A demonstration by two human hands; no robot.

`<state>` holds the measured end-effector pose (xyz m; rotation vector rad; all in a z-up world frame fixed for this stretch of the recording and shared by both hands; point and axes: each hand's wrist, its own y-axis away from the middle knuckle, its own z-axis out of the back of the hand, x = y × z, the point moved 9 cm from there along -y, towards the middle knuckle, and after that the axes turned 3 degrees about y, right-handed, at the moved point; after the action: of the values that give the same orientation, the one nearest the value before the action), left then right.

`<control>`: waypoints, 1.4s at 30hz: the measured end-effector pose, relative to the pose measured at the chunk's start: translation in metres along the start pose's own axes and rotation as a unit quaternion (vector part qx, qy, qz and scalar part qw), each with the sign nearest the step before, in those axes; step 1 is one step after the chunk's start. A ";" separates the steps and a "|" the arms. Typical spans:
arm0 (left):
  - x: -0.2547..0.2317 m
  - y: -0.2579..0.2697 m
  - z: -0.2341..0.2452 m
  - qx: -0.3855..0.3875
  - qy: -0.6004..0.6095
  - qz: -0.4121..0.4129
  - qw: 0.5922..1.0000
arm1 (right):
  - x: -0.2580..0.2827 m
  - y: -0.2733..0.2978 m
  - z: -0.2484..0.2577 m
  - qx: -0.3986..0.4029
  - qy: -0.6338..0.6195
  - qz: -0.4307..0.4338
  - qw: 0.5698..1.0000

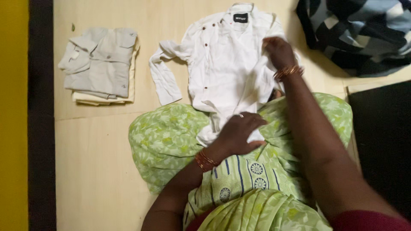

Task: The person folds a grey shirt on the floor and then removes a white long-sleeved shirt from a laundry bag to unfold and smooth it by hand.

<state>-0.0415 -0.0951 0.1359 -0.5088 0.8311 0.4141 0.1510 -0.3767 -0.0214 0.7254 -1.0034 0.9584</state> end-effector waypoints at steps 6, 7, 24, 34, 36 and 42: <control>0.068 -0.002 -0.044 0.183 -0.095 0.279 0.938 | -0.038 -0.016 0.068 -0.036 0.215 -0.004 0.976; 0.078 -0.001 -0.043 0.175 -0.090 0.278 0.940 | -0.054 -0.018 0.064 -0.019 0.251 -0.022 0.967; 0.018 0.048 0.117 0.052 0.096 0.189 0.976 | -0.033 0.027 -0.048 0.195 0.510 -0.081 0.834; -0.002 0.046 0.147 -0.067 0.120 0.187 0.973 | -0.080 0.025 0.036 -0.060 0.402 -0.348 0.845; -0.004 0.051 0.160 -0.082 0.109 0.208 0.969 | -0.083 0.031 0.031 -0.030 0.373 -0.373 0.849; 0.017 0.101 0.194 -0.271 0.207 0.244 0.908 | -0.111 0.026 0.016 0.004 0.296 -0.363 0.884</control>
<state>0.0294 0.1002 0.2064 -0.9267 1.2681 1.0424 0.0976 -0.4151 -0.1161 0.6738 -0.1429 0.4584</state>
